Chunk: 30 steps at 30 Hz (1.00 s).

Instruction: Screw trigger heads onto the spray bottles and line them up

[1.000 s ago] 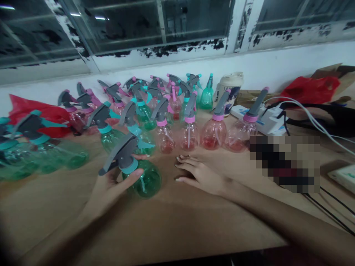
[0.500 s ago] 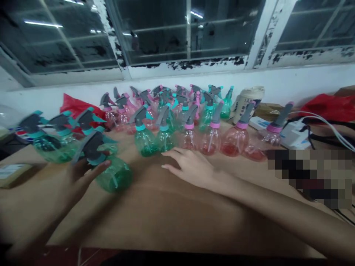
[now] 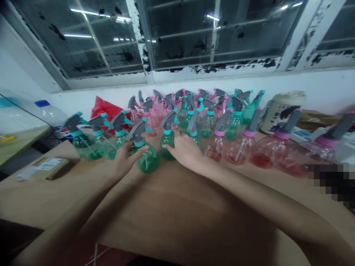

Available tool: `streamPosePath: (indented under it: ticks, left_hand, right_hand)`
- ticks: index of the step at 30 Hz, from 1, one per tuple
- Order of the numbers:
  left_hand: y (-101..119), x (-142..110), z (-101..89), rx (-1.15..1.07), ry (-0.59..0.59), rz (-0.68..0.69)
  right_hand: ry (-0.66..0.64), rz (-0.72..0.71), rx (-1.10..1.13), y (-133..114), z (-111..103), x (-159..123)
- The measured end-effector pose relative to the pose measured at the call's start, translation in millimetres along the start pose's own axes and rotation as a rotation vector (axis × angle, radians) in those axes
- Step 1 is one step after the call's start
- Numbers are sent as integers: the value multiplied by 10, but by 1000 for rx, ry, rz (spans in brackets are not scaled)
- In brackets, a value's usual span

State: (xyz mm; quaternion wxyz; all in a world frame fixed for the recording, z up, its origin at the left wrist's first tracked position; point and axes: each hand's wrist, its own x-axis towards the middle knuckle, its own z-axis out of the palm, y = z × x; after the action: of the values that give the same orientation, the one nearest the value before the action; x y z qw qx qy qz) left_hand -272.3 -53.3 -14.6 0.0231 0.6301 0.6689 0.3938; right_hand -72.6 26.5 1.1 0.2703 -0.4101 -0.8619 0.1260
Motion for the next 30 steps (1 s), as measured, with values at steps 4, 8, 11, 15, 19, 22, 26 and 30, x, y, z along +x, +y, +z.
streamPosePath:
  ticks: [4,8,11,15,19,22,26,30]
  left_hand:
    - [-1,93,1,14,-34,42]
    - [-19,182,-3,25,-53,60]
    - [-63,255,5,29,-47,69]
    - [-119,347,27,34,-38,68]
    - [-127,394,43,44,-23,56]
    - [-113,393,53,61,3,31]
    - [-115,362,63,33,45,33]
    - [-163,235,22,-81,92,82]
  right_hand:
    - [-75,26,45,-9,34,109]
    - [-121,70,70,-15,63,194]
    - [-156,105,79,-13,73,237]
    - [-203,149,93,-5,60,273]
    - [-263,170,127,-14,21,291]
    - [-303,164,153,-33,-16,283]
    - [-319,94,112,-53,-48,216]
    - [-295,36,57,-74,-46,64]
